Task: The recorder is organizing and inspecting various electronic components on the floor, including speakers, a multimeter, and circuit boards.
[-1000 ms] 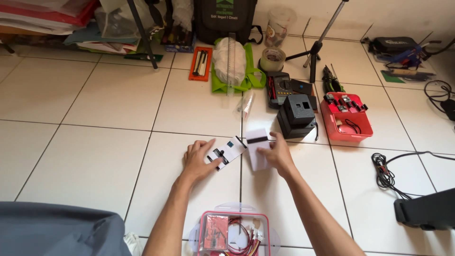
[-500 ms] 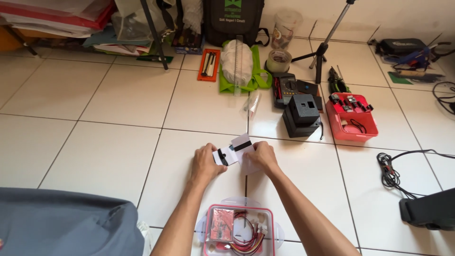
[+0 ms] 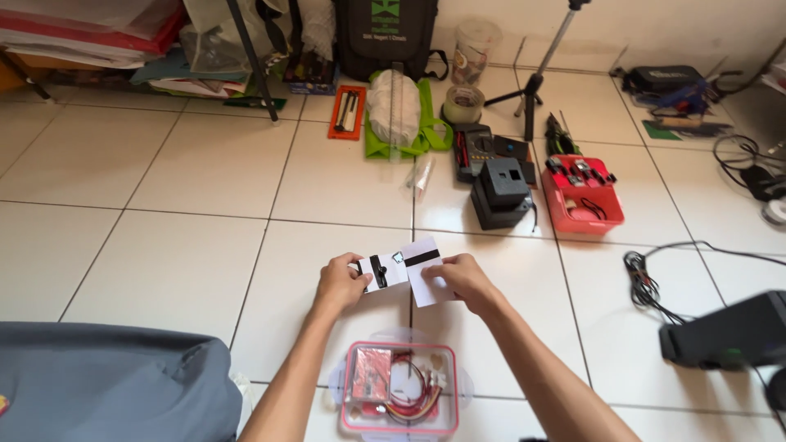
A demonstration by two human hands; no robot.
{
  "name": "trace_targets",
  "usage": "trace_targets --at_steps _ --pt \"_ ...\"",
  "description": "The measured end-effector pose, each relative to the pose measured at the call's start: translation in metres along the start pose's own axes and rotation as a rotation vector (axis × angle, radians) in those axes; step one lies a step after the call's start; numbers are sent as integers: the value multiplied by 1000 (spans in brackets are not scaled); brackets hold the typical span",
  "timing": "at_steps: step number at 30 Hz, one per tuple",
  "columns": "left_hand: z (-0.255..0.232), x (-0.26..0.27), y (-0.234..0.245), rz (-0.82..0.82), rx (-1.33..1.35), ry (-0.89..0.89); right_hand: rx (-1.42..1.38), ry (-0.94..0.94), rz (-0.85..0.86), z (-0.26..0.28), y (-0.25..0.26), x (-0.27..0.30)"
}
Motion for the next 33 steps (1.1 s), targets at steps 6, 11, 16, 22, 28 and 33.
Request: trace_targets --at_steps 6,11,16,22,28,33 --pt "-23 85 13 79 243 -10 -15 -80 54 2 20 112" --pt "-5 174 6 127 207 -6 -17 -145 43 -56 21 194" --pt "42 258 -7 196 160 99 -1 -198 56 -139 -2 272" --pt "78 304 -15 201 15 128 -19 -217 102 -181 -30 316" --pt "81 310 -26 90 13 82 192 -117 -15 -168 -32 322" --pt "68 309 -23 11 -18 73 414 134 -110 -169 -22 329"
Point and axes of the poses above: each hand's wrist, its own x-axis away from the middle knuckle, its own y-axis out of the back of the hand, z = x × y, the point moved 1 cm from there along -x, towards the middle knuckle
